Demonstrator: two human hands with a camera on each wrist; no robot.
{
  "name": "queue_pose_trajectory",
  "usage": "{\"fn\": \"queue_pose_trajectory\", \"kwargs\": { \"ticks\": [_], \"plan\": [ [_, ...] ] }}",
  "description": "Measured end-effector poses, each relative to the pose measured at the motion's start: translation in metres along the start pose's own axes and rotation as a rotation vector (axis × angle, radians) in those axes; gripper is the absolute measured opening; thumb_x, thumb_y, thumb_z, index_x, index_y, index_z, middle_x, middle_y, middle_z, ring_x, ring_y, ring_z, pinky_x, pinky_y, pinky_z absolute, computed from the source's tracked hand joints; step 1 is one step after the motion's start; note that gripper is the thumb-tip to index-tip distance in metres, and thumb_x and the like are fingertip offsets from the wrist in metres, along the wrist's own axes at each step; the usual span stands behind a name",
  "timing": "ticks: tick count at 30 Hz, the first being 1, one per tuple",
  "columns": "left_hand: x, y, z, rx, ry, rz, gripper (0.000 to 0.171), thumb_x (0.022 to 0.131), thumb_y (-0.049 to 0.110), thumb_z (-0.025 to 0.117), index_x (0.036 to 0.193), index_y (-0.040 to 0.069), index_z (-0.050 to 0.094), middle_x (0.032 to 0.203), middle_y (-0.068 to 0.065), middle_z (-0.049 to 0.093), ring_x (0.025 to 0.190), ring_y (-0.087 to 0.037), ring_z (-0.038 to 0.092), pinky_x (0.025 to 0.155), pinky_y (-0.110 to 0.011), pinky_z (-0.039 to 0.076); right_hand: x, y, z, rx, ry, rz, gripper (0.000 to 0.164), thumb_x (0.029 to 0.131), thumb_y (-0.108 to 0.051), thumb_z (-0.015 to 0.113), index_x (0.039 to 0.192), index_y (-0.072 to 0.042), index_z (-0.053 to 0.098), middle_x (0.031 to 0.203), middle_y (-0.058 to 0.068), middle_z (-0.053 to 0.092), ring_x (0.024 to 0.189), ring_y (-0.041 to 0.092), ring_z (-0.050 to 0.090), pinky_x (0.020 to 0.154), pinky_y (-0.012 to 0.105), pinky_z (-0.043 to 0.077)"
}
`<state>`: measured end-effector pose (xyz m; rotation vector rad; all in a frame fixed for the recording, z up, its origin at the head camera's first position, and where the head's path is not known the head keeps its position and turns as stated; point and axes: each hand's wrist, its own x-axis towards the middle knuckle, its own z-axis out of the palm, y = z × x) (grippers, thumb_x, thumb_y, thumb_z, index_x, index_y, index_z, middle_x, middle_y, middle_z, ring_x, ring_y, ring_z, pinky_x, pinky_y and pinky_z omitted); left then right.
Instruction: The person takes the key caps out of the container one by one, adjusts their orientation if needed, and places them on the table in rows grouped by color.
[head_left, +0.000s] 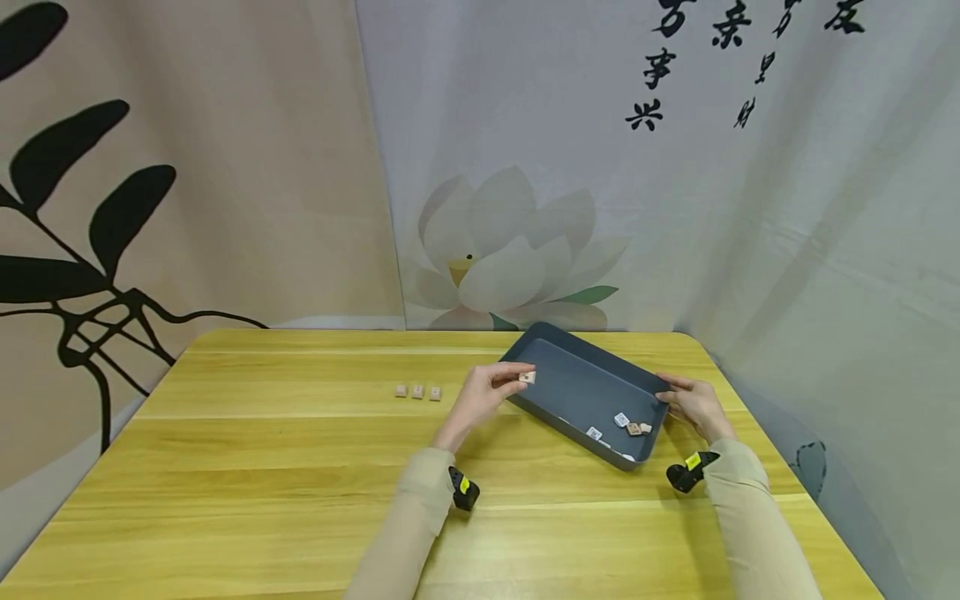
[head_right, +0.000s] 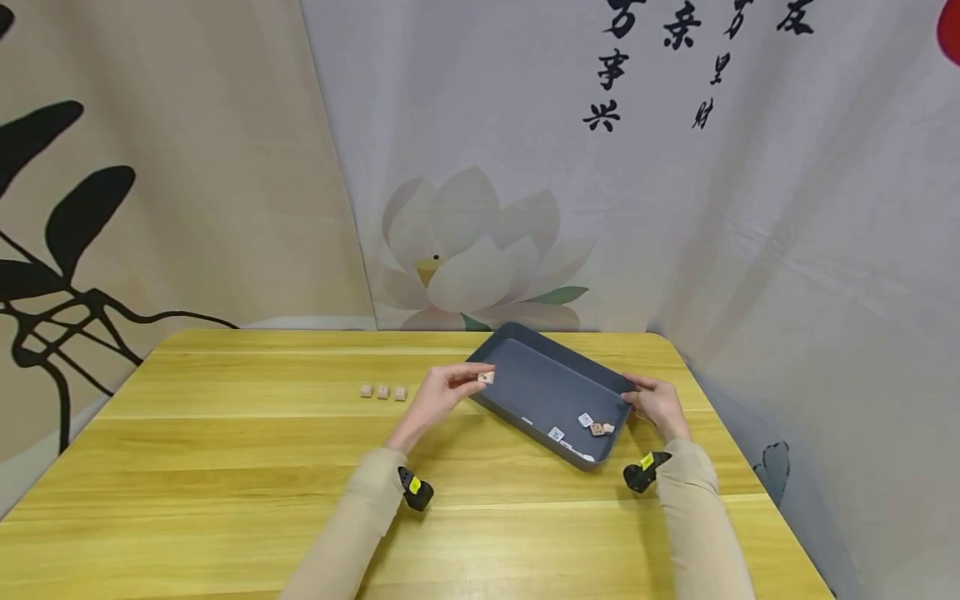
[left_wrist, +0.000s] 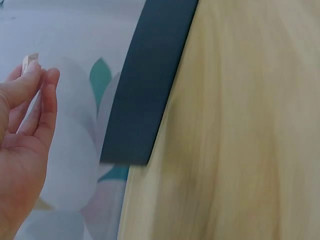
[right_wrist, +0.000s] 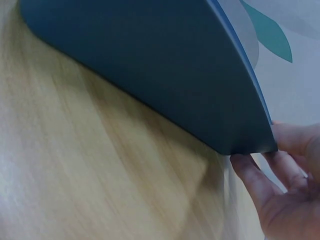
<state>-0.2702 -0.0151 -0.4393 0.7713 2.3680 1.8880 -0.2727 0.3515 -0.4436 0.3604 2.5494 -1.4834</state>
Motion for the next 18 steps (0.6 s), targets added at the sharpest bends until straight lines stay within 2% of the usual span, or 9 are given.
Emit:
{"fn": "queue_pose_trajectory", "kwargs": {
  "ticks": [1,3,7,9,13,18],
  "plan": [
    [-0.001,-0.001,-0.004,-0.006,0.015,-0.003,0.030,0.090,0.012,0.063,0.120,0.008,0.067,0.118,-0.013,0.068,0.099,-0.028,0.068,0.085,-0.043,0.055,0.000,0.000,0.000,0.000,0.003,0.003,0.056,0.094,-0.010,0.056,0.146,-0.006,0.036,0.151,0.030,0.024,0.088,-0.004,0.058,0.078,0.014,0.052],
    [-0.002,-0.008,-0.012,-0.001,0.054,-0.026,0.030,0.090,0.013,0.064,0.119,0.012,0.068,0.116,-0.012,0.069,0.098,-0.025,0.068,0.084,-0.043,0.055,0.000,-0.001,0.000,0.008,0.007,0.005,0.056,0.093,-0.009,0.056,0.146,-0.006,0.036,0.151,0.029,0.024,0.082,-0.006,0.056,0.074,0.012,0.051],
    [-0.007,-0.012,-0.030,0.019,0.122,-0.061,0.031,0.089,0.015,0.066,0.119,0.012,0.067,0.113,-0.010,0.070,0.099,-0.021,0.067,0.082,-0.030,0.055,0.001,0.000,0.000,0.016,0.012,0.012,0.056,0.093,-0.009,0.056,0.146,-0.006,0.037,0.152,0.028,0.025,0.082,-0.007,0.055,0.073,0.010,0.050],
    [-0.010,-0.014,-0.040,0.030,0.152,-0.075,0.031,0.089,0.017,0.067,0.119,0.012,0.066,0.113,-0.010,0.069,0.100,-0.020,0.066,0.081,-0.025,0.054,0.001,0.000,0.000,0.013,0.012,0.012,0.057,0.093,-0.009,0.056,0.146,-0.006,0.037,0.152,0.028,0.025,0.086,-0.005,0.055,0.074,0.011,0.050],
    [-0.016,-0.019,-0.058,0.042,0.198,-0.111,0.029,0.088,0.018,0.067,0.117,0.012,0.068,0.113,-0.010,0.070,0.099,-0.021,0.067,0.082,-0.025,0.054,0.001,0.000,0.000,-0.002,0.014,0.015,0.056,0.093,-0.011,0.057,0.146,-0.007,0.037,0.152,0.027,0.026,0.095,-0.002,0.056,0.078,0.013,0.052],
    [-0.025,-0.022,-0.080,0.071,0.233,-0.158,0.028,0.089,0.021,0.067,0.116,0.015,0.069,0.114,-0.008,0.070,0.097,-0.013,0.066,0.084,-0.025,0.054,0.001,0.000,-0.001,-0.015,0.007,0.005,0.056,0.093,-0.011,0.056,0.145,-0.006,0.037,0.151,0.029,0.025,0.090,-0.005,0.056,0.084,0.019,0.053]
  ]
}}
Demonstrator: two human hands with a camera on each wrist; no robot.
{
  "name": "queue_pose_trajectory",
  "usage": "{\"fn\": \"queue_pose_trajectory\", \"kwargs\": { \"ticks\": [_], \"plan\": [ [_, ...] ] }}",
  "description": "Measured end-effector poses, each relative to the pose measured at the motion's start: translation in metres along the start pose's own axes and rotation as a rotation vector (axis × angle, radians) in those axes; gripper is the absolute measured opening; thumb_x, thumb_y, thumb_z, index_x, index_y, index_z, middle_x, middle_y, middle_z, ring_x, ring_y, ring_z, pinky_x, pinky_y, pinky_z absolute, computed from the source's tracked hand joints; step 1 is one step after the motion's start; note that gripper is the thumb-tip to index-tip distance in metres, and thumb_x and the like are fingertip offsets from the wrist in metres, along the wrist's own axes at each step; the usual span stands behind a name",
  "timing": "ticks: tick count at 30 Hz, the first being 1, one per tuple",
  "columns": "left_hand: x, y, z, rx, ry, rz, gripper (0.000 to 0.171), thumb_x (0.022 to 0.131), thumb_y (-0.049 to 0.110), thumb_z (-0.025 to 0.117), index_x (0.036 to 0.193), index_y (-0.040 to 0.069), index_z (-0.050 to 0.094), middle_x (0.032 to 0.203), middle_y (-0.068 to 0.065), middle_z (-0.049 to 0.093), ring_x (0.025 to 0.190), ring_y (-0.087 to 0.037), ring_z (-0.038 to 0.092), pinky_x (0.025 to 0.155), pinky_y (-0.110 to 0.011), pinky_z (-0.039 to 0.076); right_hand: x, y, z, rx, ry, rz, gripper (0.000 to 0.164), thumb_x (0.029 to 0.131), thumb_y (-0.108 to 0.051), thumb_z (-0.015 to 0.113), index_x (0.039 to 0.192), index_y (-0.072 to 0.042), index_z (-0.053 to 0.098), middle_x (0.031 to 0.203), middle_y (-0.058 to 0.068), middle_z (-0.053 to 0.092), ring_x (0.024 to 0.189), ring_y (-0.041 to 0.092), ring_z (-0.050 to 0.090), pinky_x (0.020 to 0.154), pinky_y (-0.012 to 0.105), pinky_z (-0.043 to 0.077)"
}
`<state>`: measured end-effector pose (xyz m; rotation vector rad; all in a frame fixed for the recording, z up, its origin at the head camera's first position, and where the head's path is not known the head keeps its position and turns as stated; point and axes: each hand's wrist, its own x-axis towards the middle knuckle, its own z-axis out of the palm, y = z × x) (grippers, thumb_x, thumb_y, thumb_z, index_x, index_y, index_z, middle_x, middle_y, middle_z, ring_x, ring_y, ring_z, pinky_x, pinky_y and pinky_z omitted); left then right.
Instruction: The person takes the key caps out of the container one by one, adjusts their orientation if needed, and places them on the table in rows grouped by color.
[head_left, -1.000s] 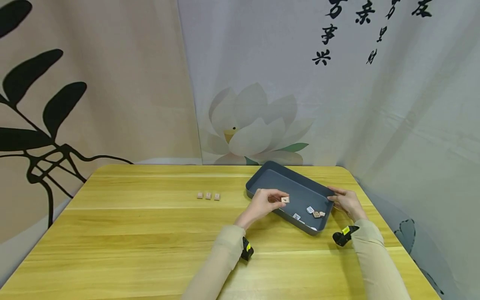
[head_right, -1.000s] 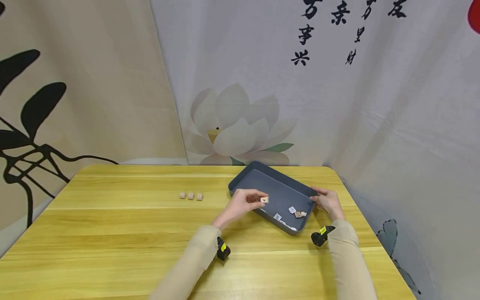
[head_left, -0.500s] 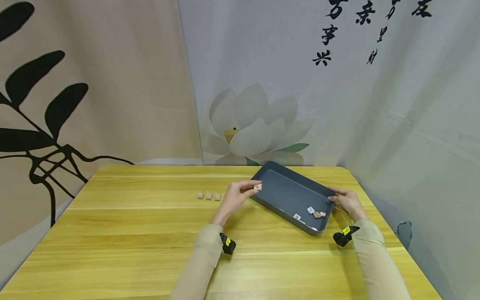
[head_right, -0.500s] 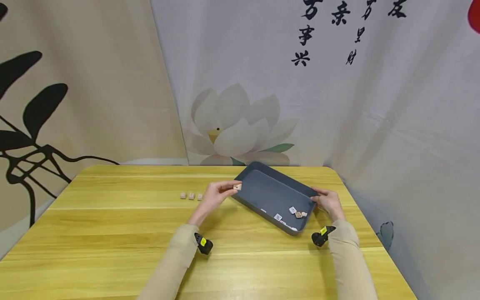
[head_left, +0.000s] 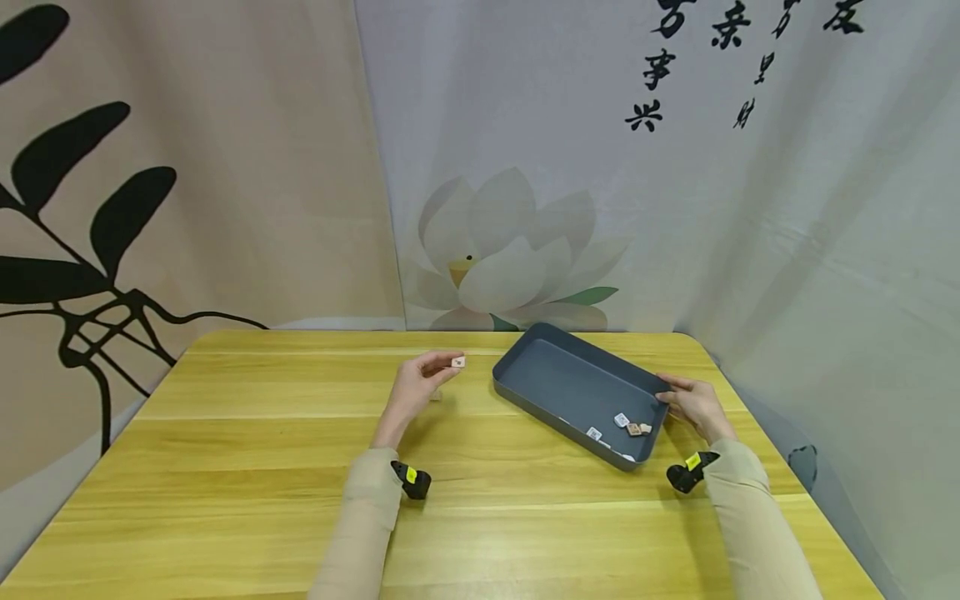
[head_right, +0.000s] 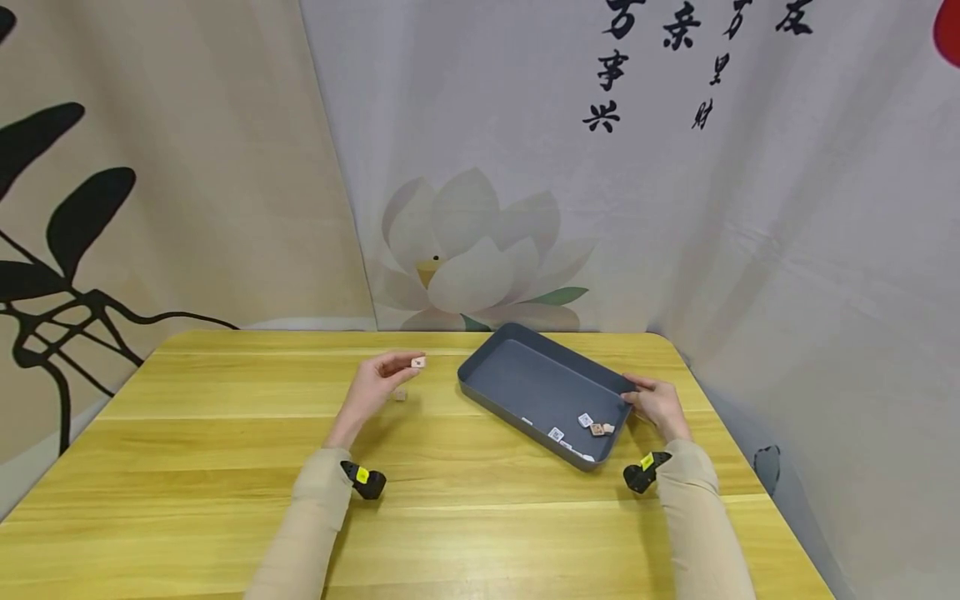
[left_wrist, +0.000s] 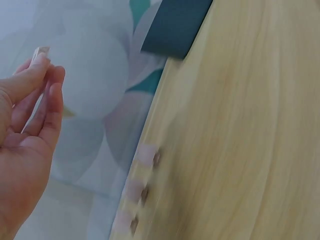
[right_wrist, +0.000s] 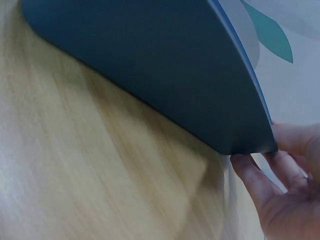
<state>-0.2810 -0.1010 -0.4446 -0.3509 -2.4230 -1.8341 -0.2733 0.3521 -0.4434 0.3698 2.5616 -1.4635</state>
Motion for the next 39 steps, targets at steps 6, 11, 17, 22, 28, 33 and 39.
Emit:
{"fn": "queue_pose_trajectory", "kwargs": {
  "ticks": [6,11,17,22,28,33,39],
  "plan": [
    [-0.005,-0.008,-0.025,0.034,0.018,-0.015,0.031,0.089,0.022,0.066,0.119,0.013,0.067,0.115,-0.011,0.068,0.099,-0.016,0.066,0.083,-0.025,0.054,0.000,0.000,0.000,0.005,-0.001,-0.005,0.056,0.093,-0.010,0.056,0.145,-0.006,0.037,0.151,0.029,0.025,0.086,-0.007,0.056,0.083,0.018,0.053],
    [-0.009,-0.018,-0.047,0.097,0.040,-0.024,0.033,0.090,0.020,0.065,0.121,0.008,0.065,0.118,-0.015,0.066,0.106,-0.028,0.063,0.089,-0.038,0.053,0.001,-0.001,0.001,-0.004,0.010,0.015,0.056,0.093,-0.009,0.056,0.145,-0.007,0.038,0.151,0.028,0.027,0.092,0.001,0.056,0.080,0.016,0.053],
    [-0.013,-0.032,-0.071,0.226,0.070,-0.063,0.031,0.090,0.013,0.065,0.120,0.003,0.065,0.122,-0.018,0.062,0.109,-0.033,0.060,0.096,-0.046,0.049,0.000,-0.002,0.001,0.002,0.009,0.015,0.056,0.093,-0.009,0.056,0.145,-0.006,0.037,0.152,0.028,0.026,0.097,0.004,0.057,0.075,0.013,0.051],
    [-0.018,-0.039,-0.081,0.324,0.074,-0.107,0.029,0.087,0.008,0.068,0.114,-0.001,0.067,0.115,-0.023,0.066,0.104,-0.036,0.062,0.089,-0.047,0.052,-0.001,-0.002,0.001,0.008,0.005,0.006,0.056,0.093,-0.008,0.056,0.145,-0.005,0.036,0.151,0.028,0.027,0.115,0.017,0.055,0.074,0.012,0.051],
    [-0.019,-0.045,-0.083,0.372,0.091,-0.139,0.025,0.084,0.004,0.070,0.107,-0.005,0.070,0.106,-0.025,0.068,0.096,-0.036,0.064,0.083,-0.044,0.053,-0.001,-0.002,0.002,0.008,0.000,0.011,0.056,0.094,-0.008,0.055,0.146,-0.005,0.036,0.152,0.027,0.027,0.129,0.030,0.047,0.085,0.020,0.053],
    [-0.021,-0.052,-0.083,0.377,0.089,-0.195,0.025,0.085,0.002,0.068,0.109,-0.005,0.069,0.105,-0.025,0.068,0.095,-0.035,0.064,0.079,-0.040,0.054,-0.001,-0.002,0.002,0.021,-0.014,0.013,0.056,0.095,-0.008,0.054,0.147,-0.005,0.034,0.153,0.027,0.024,0.136,0.037,0.038,0.100,0.034,0.048],
    [-0.020,-0.054,-0.084,0.392,0.097,-0.198,0.025,0.085,0.002,0.068,0.109,-0.005,0.069,0.104,-0.025,0.068,0.094,-0.034,0.063,0.078,-0.040,0.053,-0.001,-0.001,0.003,0.033,-0.015,0.010,0.056,0.095,-0.007,0.053,0.147,-0.004,0.033,0.153,0.027,0.023,0.137,0.038,0.037,0.103,0.038,0.045]
  ]
}}
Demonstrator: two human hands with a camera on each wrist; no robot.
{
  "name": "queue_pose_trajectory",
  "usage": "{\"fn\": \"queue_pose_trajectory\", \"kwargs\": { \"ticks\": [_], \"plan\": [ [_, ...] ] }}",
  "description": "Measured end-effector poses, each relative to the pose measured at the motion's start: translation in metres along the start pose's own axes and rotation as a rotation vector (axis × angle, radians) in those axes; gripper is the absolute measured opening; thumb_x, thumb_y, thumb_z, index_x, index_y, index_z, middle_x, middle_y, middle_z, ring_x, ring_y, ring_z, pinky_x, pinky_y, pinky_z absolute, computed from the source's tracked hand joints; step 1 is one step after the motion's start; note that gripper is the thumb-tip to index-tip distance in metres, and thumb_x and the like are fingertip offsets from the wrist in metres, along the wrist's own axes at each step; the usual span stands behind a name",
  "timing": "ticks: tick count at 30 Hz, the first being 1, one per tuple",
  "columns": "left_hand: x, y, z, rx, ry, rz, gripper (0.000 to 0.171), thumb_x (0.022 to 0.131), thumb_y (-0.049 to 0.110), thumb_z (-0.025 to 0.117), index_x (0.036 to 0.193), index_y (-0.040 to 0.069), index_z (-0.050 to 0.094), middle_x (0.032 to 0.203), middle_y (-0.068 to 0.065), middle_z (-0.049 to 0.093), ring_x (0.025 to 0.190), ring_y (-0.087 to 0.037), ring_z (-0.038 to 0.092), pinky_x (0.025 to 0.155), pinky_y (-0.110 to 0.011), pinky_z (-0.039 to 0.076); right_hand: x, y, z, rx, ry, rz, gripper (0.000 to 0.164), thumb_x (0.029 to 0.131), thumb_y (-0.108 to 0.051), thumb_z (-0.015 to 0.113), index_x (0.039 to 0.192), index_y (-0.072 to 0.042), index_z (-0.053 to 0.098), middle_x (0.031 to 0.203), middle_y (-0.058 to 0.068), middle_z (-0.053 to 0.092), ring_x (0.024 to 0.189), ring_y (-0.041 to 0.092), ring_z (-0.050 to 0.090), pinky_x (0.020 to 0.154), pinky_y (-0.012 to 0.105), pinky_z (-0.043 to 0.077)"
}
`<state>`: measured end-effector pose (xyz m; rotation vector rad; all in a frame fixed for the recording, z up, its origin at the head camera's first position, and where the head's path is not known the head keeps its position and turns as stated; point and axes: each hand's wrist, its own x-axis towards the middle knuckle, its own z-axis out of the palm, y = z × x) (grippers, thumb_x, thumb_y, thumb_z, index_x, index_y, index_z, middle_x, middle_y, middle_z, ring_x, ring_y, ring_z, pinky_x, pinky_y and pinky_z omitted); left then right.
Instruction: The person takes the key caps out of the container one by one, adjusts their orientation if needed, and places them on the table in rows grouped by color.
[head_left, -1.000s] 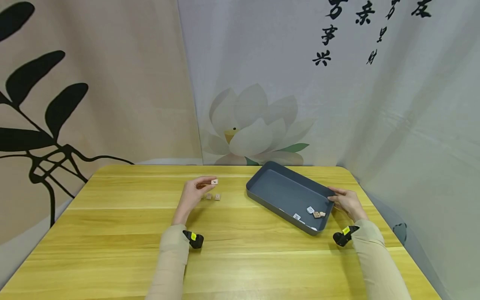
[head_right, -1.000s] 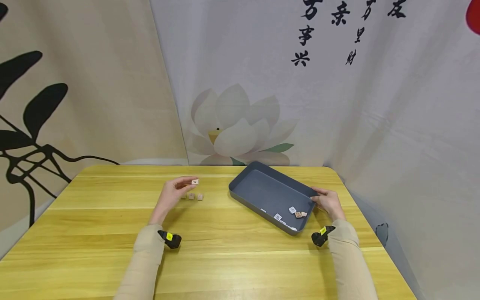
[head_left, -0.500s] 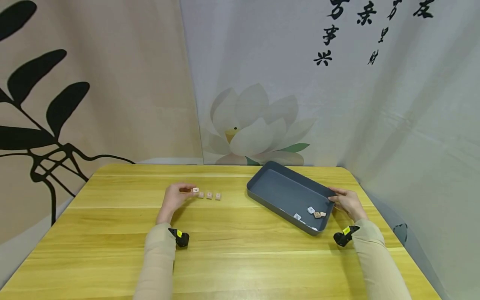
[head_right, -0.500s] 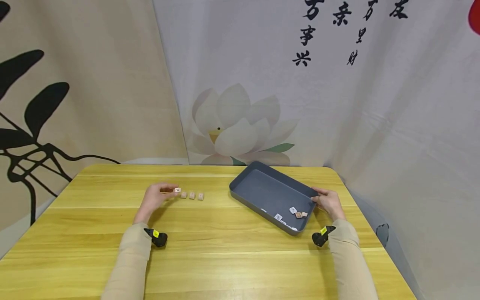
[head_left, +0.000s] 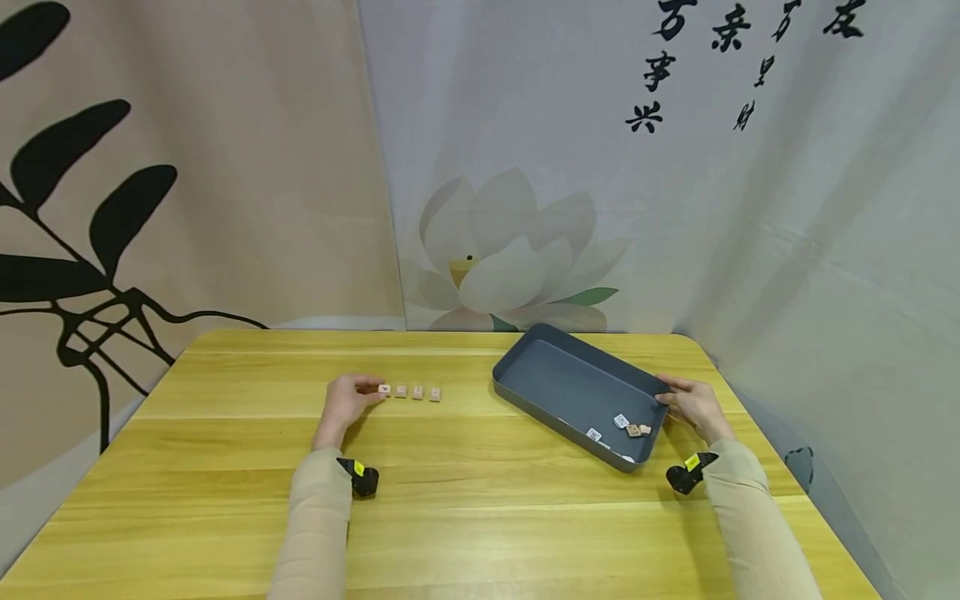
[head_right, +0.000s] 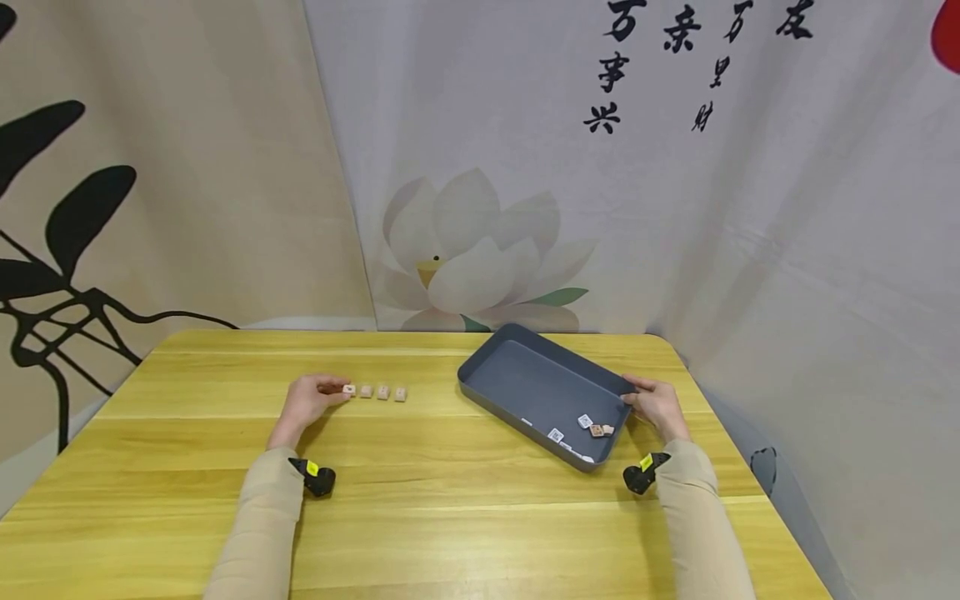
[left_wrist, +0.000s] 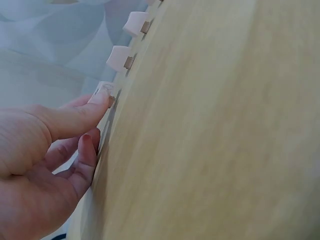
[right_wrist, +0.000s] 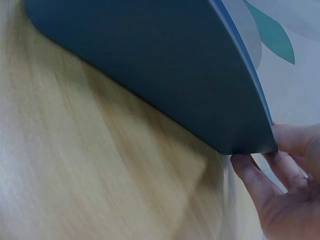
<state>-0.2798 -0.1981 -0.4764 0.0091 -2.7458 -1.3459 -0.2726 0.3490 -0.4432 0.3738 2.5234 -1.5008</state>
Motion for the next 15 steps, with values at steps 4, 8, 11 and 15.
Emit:
{"fn": "queue_pose_trajectory", "kwargs": {
  "ticks": [4,8,11,15],
  "plan": [
    [0.0001,-0.0006,0.0000,0.012,0.002,0.007,0.025,0.085,0.002,0.069,0.109,-0.007,0.068,0.102,-0.025,0.069,0.093,-0.034,0.063,0.078,-0.041,0.053,-0.0005,0.0000,-0.0002,-0.004,0.002,-0.006,0.056,0.094,-0.007,0.054,0.146,-0.004,0.035,0.152,0.028,0.026,0.133,0.035,0.042,0.095,0.030,0.051],
    [0.0010,-0.0014,0.0008,0.027,0.007,0.011,0.025,0.085,0.002,0.068,0.108,-0.006,0.069,0.101,-0.025,0.069,0.091,-0.034,0.063,0.078,-0.042,0.052,-0.0009,-0.0004,-0.0003,-0.012,0.005,-0.008,0.055,0.094,-0.007,0.055,0.146,-0.004,0.035,0.152,0.028,0.026,0.132,0.034,0.042,0.095,0.030,0.051],
    [0.0017,-0.0018,0.0009,0.023,0.004,0.002,0.025,0.085,0.002,0.068,0.109,-0.005,0.069,0.100,-0.024,0.069,0.090,-0.032,0.063,0.076,-0.039,0.052,-0.0006,-0.0006,0.0001,-0.016,0.010,-0.005,0.056,0.094,-0.007,0.055,0.146,-0.004,0.035,0.152,0.028,0.025,0.135,0.036,0.039,0.100,0.036,0.048],
    [0.0017,-0.0020,0.0006,0.010,-0.002,-0.014,0.027,0.084,0.002,0.069,0.110,-0.005,0.068,0.100,-0.024,0.068,0.090,-0.031,0.062,0.071,-0.031,0.051,-0.0003,-0.0006,0.0004,-0.017,0.012,-0.002,0.056,0.094,-0.007,0.054,0.146,-0.004,0.035,0.152,0.028,0.025,0.135,0.036,0.039,0.103,0.041,0.045]
  ]
}}
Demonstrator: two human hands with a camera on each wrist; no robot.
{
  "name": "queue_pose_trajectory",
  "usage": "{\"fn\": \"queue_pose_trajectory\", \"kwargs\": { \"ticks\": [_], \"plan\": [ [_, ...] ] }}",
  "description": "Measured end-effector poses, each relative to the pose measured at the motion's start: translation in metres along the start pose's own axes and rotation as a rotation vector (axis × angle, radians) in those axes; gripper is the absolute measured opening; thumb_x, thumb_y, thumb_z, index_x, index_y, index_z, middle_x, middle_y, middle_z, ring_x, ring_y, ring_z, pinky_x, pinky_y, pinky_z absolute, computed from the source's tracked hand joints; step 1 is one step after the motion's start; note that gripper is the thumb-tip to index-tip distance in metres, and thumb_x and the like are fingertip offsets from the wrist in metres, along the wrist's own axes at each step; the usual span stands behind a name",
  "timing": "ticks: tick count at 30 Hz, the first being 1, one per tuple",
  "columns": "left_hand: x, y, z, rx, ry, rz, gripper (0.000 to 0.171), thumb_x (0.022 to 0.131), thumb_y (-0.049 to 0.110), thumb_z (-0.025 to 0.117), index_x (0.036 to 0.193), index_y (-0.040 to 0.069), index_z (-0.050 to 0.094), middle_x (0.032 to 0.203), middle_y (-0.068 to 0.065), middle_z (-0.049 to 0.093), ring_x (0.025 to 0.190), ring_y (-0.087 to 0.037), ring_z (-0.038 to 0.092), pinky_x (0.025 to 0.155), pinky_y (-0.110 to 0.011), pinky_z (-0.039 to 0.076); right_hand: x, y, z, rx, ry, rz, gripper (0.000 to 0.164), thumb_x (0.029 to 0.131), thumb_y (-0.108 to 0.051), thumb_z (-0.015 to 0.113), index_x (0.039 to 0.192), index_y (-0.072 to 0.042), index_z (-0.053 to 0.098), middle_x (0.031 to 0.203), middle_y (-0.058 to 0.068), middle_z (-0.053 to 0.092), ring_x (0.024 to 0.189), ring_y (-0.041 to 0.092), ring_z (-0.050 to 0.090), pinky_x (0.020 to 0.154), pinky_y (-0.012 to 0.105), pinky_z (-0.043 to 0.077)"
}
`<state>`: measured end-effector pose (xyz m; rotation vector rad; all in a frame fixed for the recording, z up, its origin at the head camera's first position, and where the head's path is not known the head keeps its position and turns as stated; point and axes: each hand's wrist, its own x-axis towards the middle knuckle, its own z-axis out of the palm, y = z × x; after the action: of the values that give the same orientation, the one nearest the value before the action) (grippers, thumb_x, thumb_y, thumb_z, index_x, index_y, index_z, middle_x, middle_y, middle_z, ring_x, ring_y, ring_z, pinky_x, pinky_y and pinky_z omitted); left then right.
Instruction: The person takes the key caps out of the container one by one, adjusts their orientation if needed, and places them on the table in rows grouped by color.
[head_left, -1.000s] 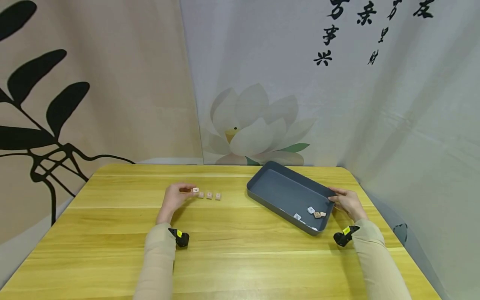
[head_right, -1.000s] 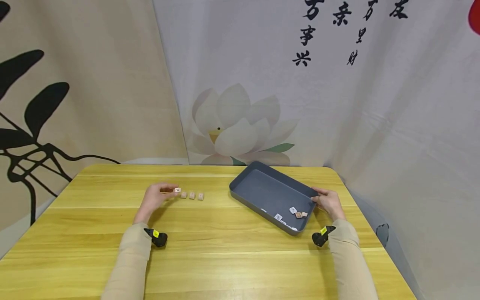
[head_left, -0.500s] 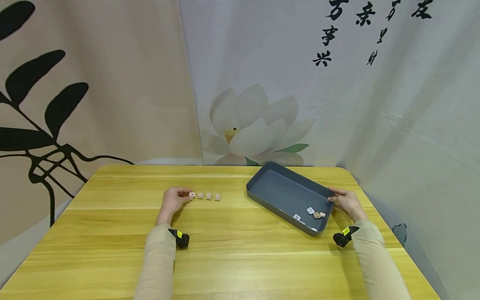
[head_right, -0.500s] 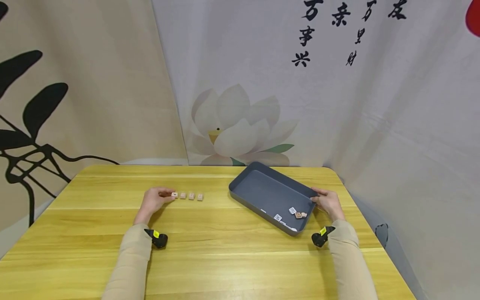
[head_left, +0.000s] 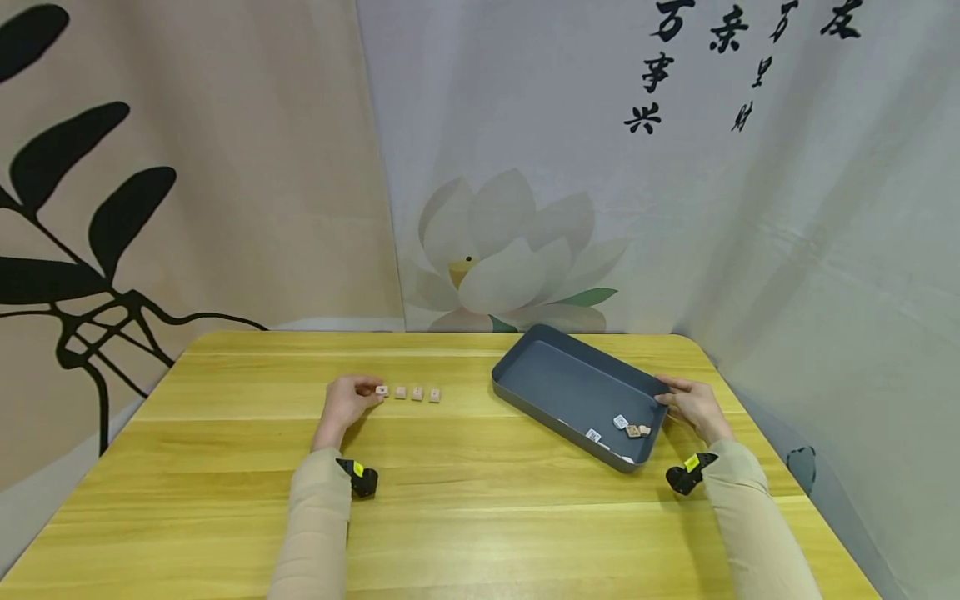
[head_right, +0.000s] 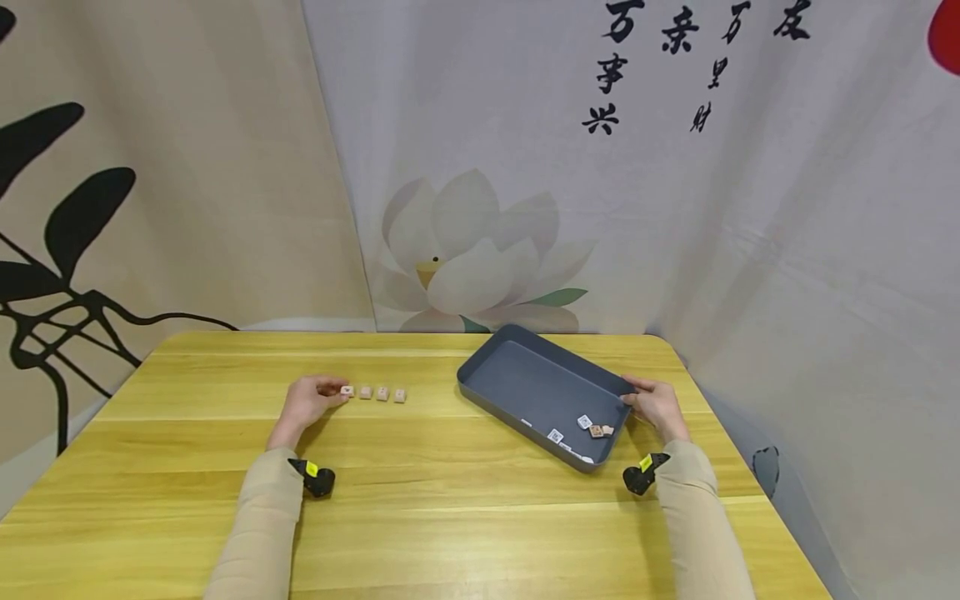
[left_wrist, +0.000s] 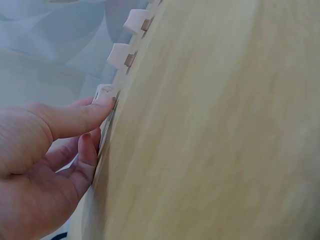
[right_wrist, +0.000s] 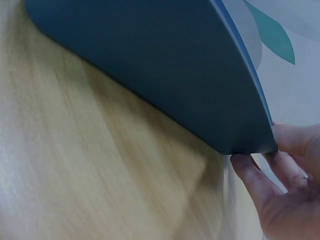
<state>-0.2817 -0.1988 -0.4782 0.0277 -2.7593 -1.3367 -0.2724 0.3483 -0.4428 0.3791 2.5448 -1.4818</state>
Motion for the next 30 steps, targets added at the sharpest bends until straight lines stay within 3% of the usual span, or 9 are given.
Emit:
{"fn": "queue_pose_trajectory", "kwargs": {
  "ticks": [4,9,12,16,22,27,30],
  "plan": [
    [-0.001,0.001,-0.001,-0.012,-0.012,-0.025,0.033,0.082,0.002,0.071,0.114,-0.005,0.066,0.103,-0.024,0.067,0.092,-0.030,0.061,0.070,-0.025,0.048,0.000,0.000,0.000,-0.002,0.000,0.000,0.055,0.094,-0.007,0.053,0.146,-0.003,0.035,0.152,0.028,0.025,0.135,0.037,0.038,0.105,0.043,0.042],
    [0.000,0.007,-0.003,-0.022,-0.019,-0.021,0.039,0.084,0.004,0.069,0.122,-0.003,0.062,0.118,-0.024,0.063,0.104,-0.035,0.060,0.083,-0.038,0.052,0.000,0.000,0.000,-0.010,0.002,-0.002,0.055,0.094,-0.007,0.053,0.146,-0.003,0.034,0.152,0.029,0.023,0.136,0.039,0.037,0.106,0.046,0.041],
    [0.002,0.014,-0.002,-0.046,-0.002,0.025,0.039,0.087,0.006,0.066,0.125,-0.002,0.059,0.126,-0.024,0.059,0.113,-0.037,0.056,0.093,-0.046,0.050,-0.001,-0.001,0.000,-0.013,-0.001,-0.006,0.055,0.095,-0.007,0.052,0.146,-0.003,0.034,0.152,0.030,0.023,0.136,0.039,0.037,0.106,0.046,0.040],
    [0.005,0.028,0.007,-0.084,0.057,0.128,0.035,0.090,0.007,0.064,0.124,-0.002,0.061,0.124,-0.022,0.061,0.113,-0.035,0.054,0.091,-0.046,0.050,-0.002,-0.002,-0.001,-0.007,-0.003,-0.009,0.055,0.095,-0.007,0.052,0.147,-0.004,0.033,0.152,0.029,0.023,0.136,0.039,0.037,0.106,0.046,0.041],
    [0.007,0.060,0.040,-0.102,0.111,0.261,0.027,0.088,0.010,0.067,0.115,0.002,0.067,0.110,-0.016,0.067,0.102,-0.029,0.060,0.080,-0.039,0.050,-0.002,-0.002,0.000,-0.015,-0.002,-0.007,0.055,0.095,-0.007,0.052,0.147,-0.004,0.033,0.152,0.030,0.022,0.135,0.039,0.038,0.106,0.046,0.040],
    [0.008,0.088,0.080,-0.097,0.095,0.388,0.025,0.088,0.011,0.068,0.111,0.003,0.069,0.101,-0.012,0.070,0.095,-0.026,0.063,0.078,-0.043,0.053,-0.002,-0.001,0.000,-0.019,-0.003,-0.007,0.054,0.095,-0.008,0.052,0.146,-0.004,0.034,0.152,0.030,0.022,0.133,0.037,0.042,0.105,0.045,0.042],
    [0.006,0.106,0.105,-0.108,0.043,0.451,0.024,0.088,0.012,0.067,0.110,0.002,0.069,0.099,-0.011,0.071,0.091,-0.025,0.065,0.078,-0.044,0.053,-0.001,0.000,0.000,-0.029,0.002,-0.007,0.054,0.095,-0.008,0.053,0.146,-0.005,0.035,0.151,0.030,0.023,0.127,0.032,0.049,0.103,0.042,0.044]
  ]
}}
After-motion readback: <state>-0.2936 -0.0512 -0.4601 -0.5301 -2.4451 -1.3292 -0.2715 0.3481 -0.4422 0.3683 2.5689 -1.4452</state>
